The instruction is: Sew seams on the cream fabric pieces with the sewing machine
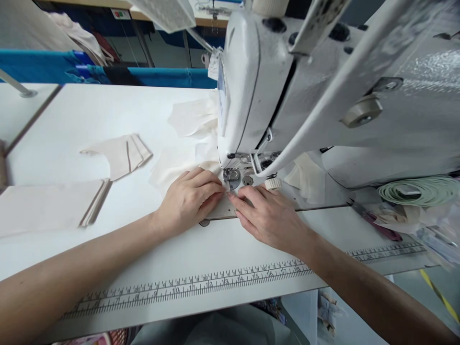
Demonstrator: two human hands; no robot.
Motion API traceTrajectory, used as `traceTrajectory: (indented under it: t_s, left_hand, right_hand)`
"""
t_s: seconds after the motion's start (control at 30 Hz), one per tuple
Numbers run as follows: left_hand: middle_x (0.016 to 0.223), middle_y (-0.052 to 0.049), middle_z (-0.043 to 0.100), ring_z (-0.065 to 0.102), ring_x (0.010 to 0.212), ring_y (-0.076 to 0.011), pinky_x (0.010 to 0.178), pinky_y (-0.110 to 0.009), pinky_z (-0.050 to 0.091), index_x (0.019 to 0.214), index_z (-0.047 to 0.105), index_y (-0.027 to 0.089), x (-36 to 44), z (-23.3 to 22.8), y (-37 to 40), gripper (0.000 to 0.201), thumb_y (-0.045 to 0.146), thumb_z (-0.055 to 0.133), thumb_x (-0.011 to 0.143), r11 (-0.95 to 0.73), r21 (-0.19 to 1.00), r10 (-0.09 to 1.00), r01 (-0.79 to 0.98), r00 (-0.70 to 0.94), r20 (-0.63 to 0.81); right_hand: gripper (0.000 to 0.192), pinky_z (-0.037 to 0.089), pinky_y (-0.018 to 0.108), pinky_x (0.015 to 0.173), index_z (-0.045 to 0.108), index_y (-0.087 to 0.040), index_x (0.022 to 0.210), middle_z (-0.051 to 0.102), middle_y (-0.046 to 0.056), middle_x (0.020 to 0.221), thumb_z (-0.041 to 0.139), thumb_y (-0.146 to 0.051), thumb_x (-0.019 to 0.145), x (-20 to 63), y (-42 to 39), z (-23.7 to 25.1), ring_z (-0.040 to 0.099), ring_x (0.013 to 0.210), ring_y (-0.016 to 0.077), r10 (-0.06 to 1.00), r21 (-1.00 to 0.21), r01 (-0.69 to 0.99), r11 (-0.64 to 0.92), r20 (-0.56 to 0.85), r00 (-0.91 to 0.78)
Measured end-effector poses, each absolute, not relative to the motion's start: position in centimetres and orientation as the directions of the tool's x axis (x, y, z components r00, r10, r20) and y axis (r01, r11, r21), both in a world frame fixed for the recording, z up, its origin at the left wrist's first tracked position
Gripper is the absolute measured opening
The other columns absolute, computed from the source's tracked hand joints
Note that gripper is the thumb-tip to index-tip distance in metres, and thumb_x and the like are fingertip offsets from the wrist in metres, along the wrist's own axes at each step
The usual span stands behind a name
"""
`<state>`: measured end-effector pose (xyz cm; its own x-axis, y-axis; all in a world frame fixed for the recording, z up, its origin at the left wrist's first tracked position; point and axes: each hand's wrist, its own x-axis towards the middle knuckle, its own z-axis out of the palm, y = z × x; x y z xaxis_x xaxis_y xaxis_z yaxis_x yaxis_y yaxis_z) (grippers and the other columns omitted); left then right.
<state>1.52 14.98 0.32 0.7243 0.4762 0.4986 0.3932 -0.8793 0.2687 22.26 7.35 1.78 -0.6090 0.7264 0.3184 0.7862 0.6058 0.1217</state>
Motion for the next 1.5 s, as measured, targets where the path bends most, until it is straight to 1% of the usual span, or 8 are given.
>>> traceTrajectory:
  t_s: [0.13,0.33,0.47,0.6,0.8,1.07,1.33,1.5]
  left_hand:
    - [0.096,-0.006,0.070,0.060,0.085,-0.0189,0.073,-0.034,0.052,0.092,0.068,0.013,1.5,0.4,14.8,0.014,0.016,0.054,0.092,-0.888,0.234,0.459,0.396,0.729,0.508]
    - [0.095,-0.006,0.070,0.062,0.086,-0.0201,0.068,-0.033,0.048,0.096,0.068,0.013,1.4,0.7,14.5,0.014,0.016,0.054,0.093,-0.921,0.026,0.337,0.388,0.764,0.550]
    - [0.095,-0.006,0.071,0.063,0.086,-0.0194,0.070,-0.033,0.048,0.097,0.068,0.012,1.4,0.8,14.5,0.014,0.013,0.055,0.092,-0.930,-0.052,0.277,0.363,0.790,0.547]
    - [0.096,-0.007,0.071,0.063,0.086,-0.0192,0.071,-0.033,0.049,0.099,0.067,0.011,1.4,0.7,14.4,0.015,0.010,0.054,0.091,-0.937,-0.057,0.263,0.345,0.803,0.535]
    - [0.092,-0.006,0.071,0.064,0.083,-0.0186,0.071,-0.032,0.051,0.095,0.067,0.012,1.5,1.0,14.2,0.013,0.014,0.055,0.092,-0.938,-0.060,0.263,0.341,0.814,0.518]
    - [0.095,-0.005,0.070,0.063,0.083,-0.0177,0.073,-0.032,0.052,0.096,0.066,0.014,1.4,1.2,14.0,0.016,0.016,0.051,0.094,-0.929,-0.115,0.259,0.352,0.840,0.477]
    - [0.096,-0.006,0.070,0.064,0.087,-0.0186,0.074,-0.032,0.053,0.097,0.066,0.014,1.4,1.0,13.9,0.017,0.015,0.049,0.095,-0.925,-0.111,0.274,0.363,0.840,0.468]
    - [0.106,-0.011,0.068,0.064,0.096,-0.0222,0.082,-0.036,0.054,0.103,0.065,0.009,1.4,1.5,12.7,0.021,0.016,0.047,0.095,-0.917,-0.073,0.326,0.392,0.842,0.431]
  right_hand:
    - [0.023,0.038,0.032,0.074,0.063,-0.013,0.112,0.064,0.006,0.095,0.048,-0.016,0.094,22.1,7.3,1.9,0.057,0.081,0.0165,0.722,0.121,0.780,0.614,0.315,-0.617]
    - [0.020,0.037,0.032,0.072,0.065,-0.013,0.103,0.064,0.005,0.093,0.048,-0.015,0.093,22.1,7.2,2.0,0.056,0.079,0.0169,0.710,0.142,0.777,0.614,0.331,-0.621]
    - [0.020,0.037,0.032,0.071,0.066,-0.013,0.103,0.064,0.005,0.091,0.049,-0.014,0.093,22.1,7.2,1.8,0.054,0.077,0.0163,0.704,0.144,0.775,0.615,0.342,-0.623]
    - [0.020,0.037,0.032,0.071,0.065,-0.012,0.105,0.064,0.005,0.091,0.049,-0.014,0.093,22.0,7.3,1.8,0.053,0.076,0.0165,0.702,0.147,0.775,0.614,0.348,-0.622]
    - [0.019,0.037,0.032,0.070,0.066,-0.013,0.104,0.064,0.004,0.089,0.050,-0.014,0.092,22.1,7.3,1.9,0.054,0.076,0.0163,0.708,0.131,0.779,0.612,0.347,-0.615]
    - [0.025,0.041,0.030,0.070,0.064,-0.010,0.113,0.065,0.006,0.093,0.047,-0.013,0.094,23.3,7.4,1.4,0.057,0.077,0.0130,0.724,-0.021,0.786,0.618,0.403,-0.559]
    - [0.027,0.038,0.032,0.070,0.065,-0.012,0.115,0.064,0.006,0.094,0.050,-0.015,0.093,22.8,7.5,1.5,0.052,0.074,0.0145,0.720,0.038,0.782,0.622,0.363,-0.591]
    - [0.025,0.037,0.031,0.071,0.066,-0.012,0.112,0.064,0.005,0.093,0.049,-0.014,0.094,22.5,7.4,1.6,0.055,0.077,0.0148,0.729,0.047,0.786,0.617,0.342,-0.592]
